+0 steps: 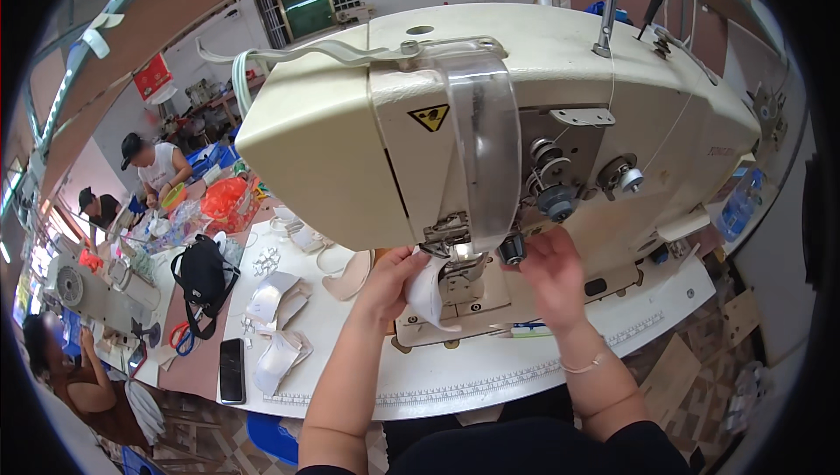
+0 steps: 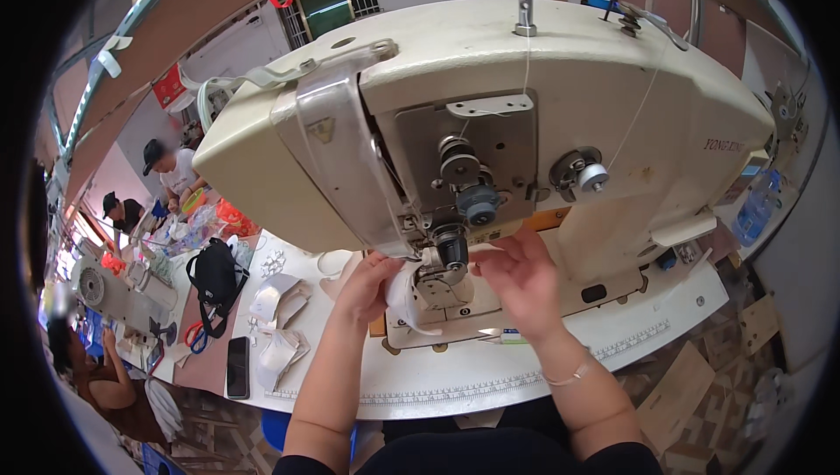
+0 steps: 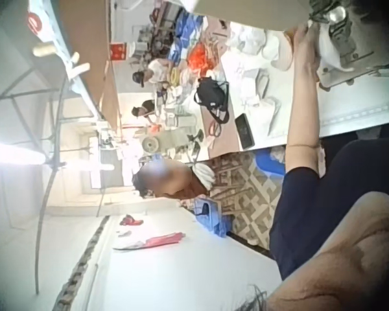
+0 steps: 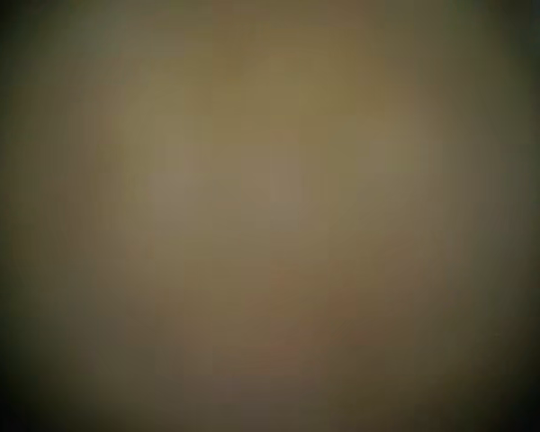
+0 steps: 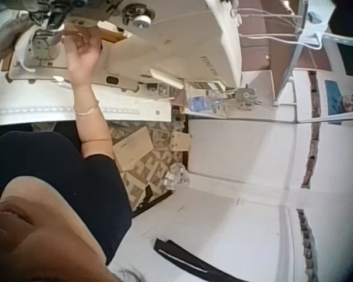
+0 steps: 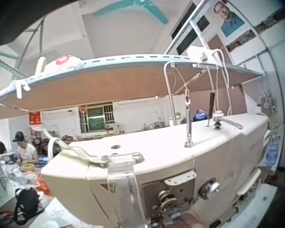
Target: The person operates an industrial sewing machine to stitch white fabric pieces, likely mask components. They repeatedly feed fabric under the presser foot, guide it through the machine, and trim excess thread with scissors. Finished pieces are stacked on the table.
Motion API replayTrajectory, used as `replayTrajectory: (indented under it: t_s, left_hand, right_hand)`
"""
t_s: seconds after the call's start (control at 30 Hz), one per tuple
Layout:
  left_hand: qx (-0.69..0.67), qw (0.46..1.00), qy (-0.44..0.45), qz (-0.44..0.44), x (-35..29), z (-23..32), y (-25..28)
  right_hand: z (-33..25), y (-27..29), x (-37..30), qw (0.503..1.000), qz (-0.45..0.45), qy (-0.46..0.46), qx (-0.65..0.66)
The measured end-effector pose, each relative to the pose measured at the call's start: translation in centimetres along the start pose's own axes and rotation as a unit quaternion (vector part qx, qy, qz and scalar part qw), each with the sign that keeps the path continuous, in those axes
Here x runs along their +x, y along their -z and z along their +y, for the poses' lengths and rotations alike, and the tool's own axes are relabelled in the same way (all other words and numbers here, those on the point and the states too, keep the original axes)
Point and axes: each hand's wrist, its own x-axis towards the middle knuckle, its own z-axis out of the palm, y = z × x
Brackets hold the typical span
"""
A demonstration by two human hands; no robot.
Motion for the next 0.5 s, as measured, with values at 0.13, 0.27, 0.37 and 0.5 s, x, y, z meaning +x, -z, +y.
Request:
replayTrajectory:
  t_s: [0.13,0.27,0.37,0.5]
  left_hand:
    - [-0.026,1.000,-0.012,-0.003,-0.2,-0.5,-0.2]
    - [-0.039,0.999,-0.006,0.020,-0.5,-0.3,-1.7]
    - [-0.031,0.999,-0.004,0.040,0.0,-0.5,-2.1]
    - [-0.032,0.999,-0.004,0.035,0.0,-0.5,-1.6]
  right_hand:
    - [-6.0,10.0,0.7,0.816,0.035,0.426,-0.390]
    - [-16.9,29.5,8.9,0.777,0.452,0.330,-0.288]
    - [-19.7,37.3,12.3,0.908,0.358,0.203,-0.080]
    - [-22.3,37.5,14.2,0.927,0.298,0.153,-0.171]
